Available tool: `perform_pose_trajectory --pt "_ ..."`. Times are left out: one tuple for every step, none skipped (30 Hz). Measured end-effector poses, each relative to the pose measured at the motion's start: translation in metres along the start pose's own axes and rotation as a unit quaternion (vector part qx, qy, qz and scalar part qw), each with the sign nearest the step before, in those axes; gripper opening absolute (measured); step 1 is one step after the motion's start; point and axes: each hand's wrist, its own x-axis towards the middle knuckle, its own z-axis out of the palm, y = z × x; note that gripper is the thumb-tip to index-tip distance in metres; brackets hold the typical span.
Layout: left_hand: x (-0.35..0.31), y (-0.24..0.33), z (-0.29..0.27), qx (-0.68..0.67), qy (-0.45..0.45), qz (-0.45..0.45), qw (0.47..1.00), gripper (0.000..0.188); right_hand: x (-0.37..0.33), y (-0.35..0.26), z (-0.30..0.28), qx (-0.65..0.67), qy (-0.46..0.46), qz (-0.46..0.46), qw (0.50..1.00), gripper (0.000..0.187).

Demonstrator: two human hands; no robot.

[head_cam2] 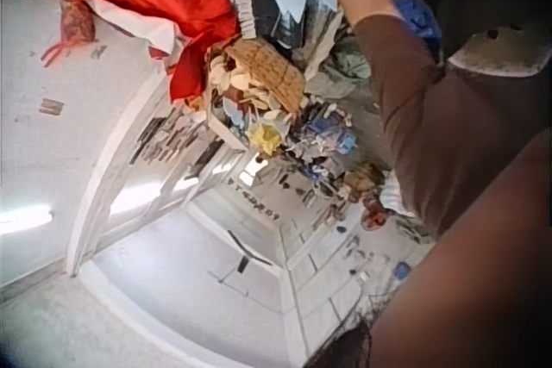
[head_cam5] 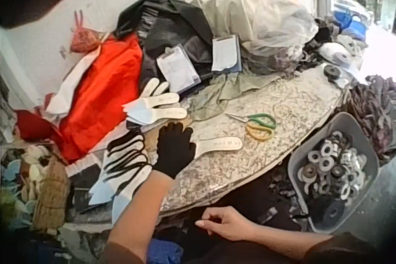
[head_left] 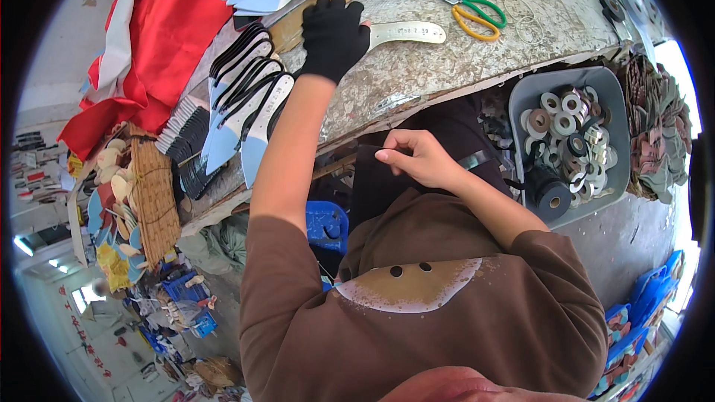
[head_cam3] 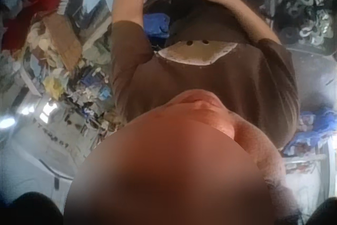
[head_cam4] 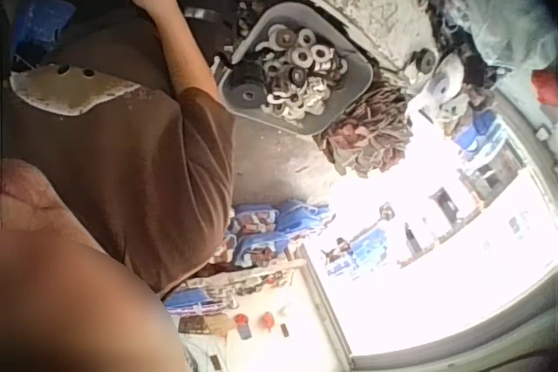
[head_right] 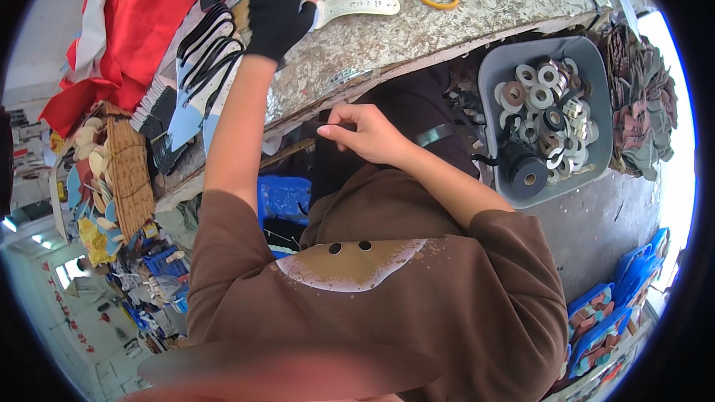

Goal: The recorder is applying a narrow adhesive tape along the edges of shoe insole components and trimming the tape with scissors.

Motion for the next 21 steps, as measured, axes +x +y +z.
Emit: perform_pose_trajectory --pt "-0.011 -0.007 0.018 0.004 0.0 -0.008 1.0 0.022 0.002 -0.004 0.007 -0.018 -0.013 -0.018 1.0 0.021" --pt "-0.03 -0.011 0.035 0.025 -0.095 -0.038 0.994 0.023 0.004 -0.007 0.01 -0.036 -0.028 -0.037 0.998 0.019" --pt "-0.039 -0.013 0.045 0.041 -0.188 -0.066 0.979 0.025 0.005 -0.005 0.009 -0.04 -0.023 -0.084 0.995 0.014" --pt "-0.042 -0.01 0.042 0.037 -0.184 -0.07 0.98 0.025 0.002 -0.007 0.003 -0.045 -0.022 -0.081 0.995 0.014" --pt "-0.047 -0.007 0.03 -0.098 -0.168 -0.168 0.967 0.024 -0.001 -0.013 -0.003 -0.023 0.021 -0.071 0.997 0.012" --pt "-0.055 -0.002 0.017 -0.23 -0.148 -0.262 0.926 0.024 -0.005 -0.019 -0.01 0.0 0.062 -0.059 0.996 0.01" --pt "-0.061 0.008 -0.004 -0.21 -0.11 -0.269 0.934 0.022 -0.008 -0.026 -0.022 -0.002 0.059 -0.021 0.998 0.01" --pt "-0.066 0.023 -0.025 -0.191 -0.075 -0.276 0.939 0.02 -0.008 -0.035 -0.031 -0.013 0.049 -0.024 0.998 0.009" --pt "-0.07 0.034 -0.041 -0.196 -0.062 -0.281 0.937 0.017 -0.006 -0.044 -0.034 -0.02 0.046 -0.028 0.998 0.01" --pt "-0.078 0.042 -0.049 -0.194 -0.066 -0.29 0.935 0.017 0.0 -0.055 -0.036 -0.03 0.04 -0.031 0.998 0.01" --pt "-0.082 0.049 -0.052 -0.178 -0.064 -0.274 0.943 0.018 0.01 -0.065 -0.037 -0.055 0.046 -0.041 0.997 0.013" --pt "-0.086 0.053 -0.053 -0.162 -0.063 -0.258 0.95 0.019 0.022 -0.075 -0.035 -0.079 0.052 -0.053 0.994 0.016" --pt "-0.1 0.053 -0.044 -0.167 -0.078 -0.257 0.949 0.02 0.036 -0.088 -0.033 -0.109 0.052 -0.065 0.99 0.02" --pt "-0.103 0.055 -0.039 -0.194 -0.074 -0.286 0.935 0.021 0.052 -0.096 -0.037 -0.14 0.058 -0.079 0.985 0.024" --pt "-0.102 0.055 -0.039 -0.259 -0.061 -0.309 0.913 0.024 0.068 -0.097 -0.045 -0.142 0.057 -0.077 0.985 0.024" --pt "-0.099 0.055 -0.039 -0.322 -0.048 -0.328 0.886 0.026 0.084 -0.097 -0.054 -0.227 0.062 -0.098 0.967 0.023" --pt "-0.098 0.054 -0.04 -0.323 -0.048 -0.329 0.886 0.026 0.098 -0.096 -0.063 -0.309 0.066 -0.117 0.942 0.023" --pt "-0.096 0.054 -0.041 -0.348 -0.041 -0.337 0.874 0.03 0.111 -0.093 -0.073 -0.309 0.066 -0.116 0.942 0.023" --pt "-0.096 0.053 -0.043 -0.371 -0.032 -0.346 0.861 0.034 0.121 -0.093 -0.077 -0.314 0.009 -0.137 0.939 0.023" --pt "-0.097 0.052 -0.043 -0.372 -0.032 -0.348 0.86 0.034 0.126 -0.09 -0.08 -0.318 -0.048 -0.157 0.934 0.023" --pt "-0.097 0.05 -0.043 -0.367 -0.044 -0.346 0.863 0.036 0.127 -0.088 -0.085 -0.312 -0.061 -0.124 0.94 0.022"
